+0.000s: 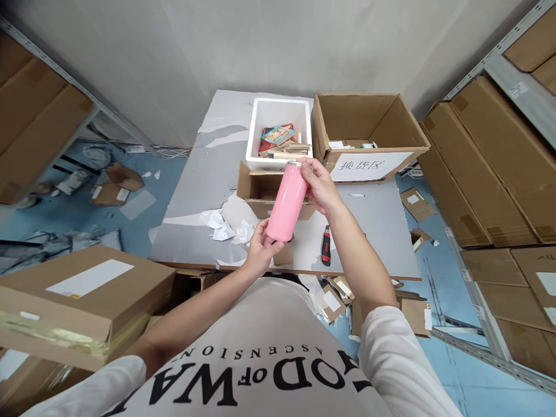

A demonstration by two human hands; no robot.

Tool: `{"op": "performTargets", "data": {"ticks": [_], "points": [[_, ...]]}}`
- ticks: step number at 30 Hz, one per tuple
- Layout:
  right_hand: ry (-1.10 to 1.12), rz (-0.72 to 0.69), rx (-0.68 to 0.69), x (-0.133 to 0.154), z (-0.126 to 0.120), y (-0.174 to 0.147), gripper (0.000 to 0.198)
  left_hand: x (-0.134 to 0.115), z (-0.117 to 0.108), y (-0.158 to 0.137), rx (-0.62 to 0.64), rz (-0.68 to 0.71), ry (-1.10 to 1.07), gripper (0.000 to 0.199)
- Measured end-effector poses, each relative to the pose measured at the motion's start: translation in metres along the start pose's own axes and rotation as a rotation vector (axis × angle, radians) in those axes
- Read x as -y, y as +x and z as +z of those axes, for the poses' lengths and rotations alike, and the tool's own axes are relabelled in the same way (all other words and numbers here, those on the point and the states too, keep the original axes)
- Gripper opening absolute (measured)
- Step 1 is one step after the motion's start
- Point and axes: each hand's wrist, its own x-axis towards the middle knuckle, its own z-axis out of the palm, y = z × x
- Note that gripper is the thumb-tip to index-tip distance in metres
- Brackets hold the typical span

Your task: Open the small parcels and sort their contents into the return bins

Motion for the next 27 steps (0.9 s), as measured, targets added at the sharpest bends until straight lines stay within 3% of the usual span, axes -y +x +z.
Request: {"op": "performTargets", "data": {"ticks": [3,7,14,22,27], "points": [[-0.052,0.008,-0.002,-0.001,0.004,0.001,0.065,0.001,0.000,0.001,-0.069,0.010,0.025,0.065],[0.031,0.041,0.043,-0.001,0.003,-0.003,0.063,-0.002,-0.004,-0.002,0.020,-0.113,-0.108,0.056],[0.107,0.046,0.080,-0.002,-0.002,-0.006,0.063,-0.006,-0.008,-0.004,0.102,-0.251,-0.291,0.061],[0.211,-0.019,0.202,0.002,-0.001,-0.002,0.082,-0.010,-0.014,-0.001,0.264,-0.554,-0.451,0.066],[0.220,-0.037,0.177,-0.001,0.000,0.002,0.074,-0.012,-0.014,0.001,0.292,-0.586,-0.410,0.077]]}}
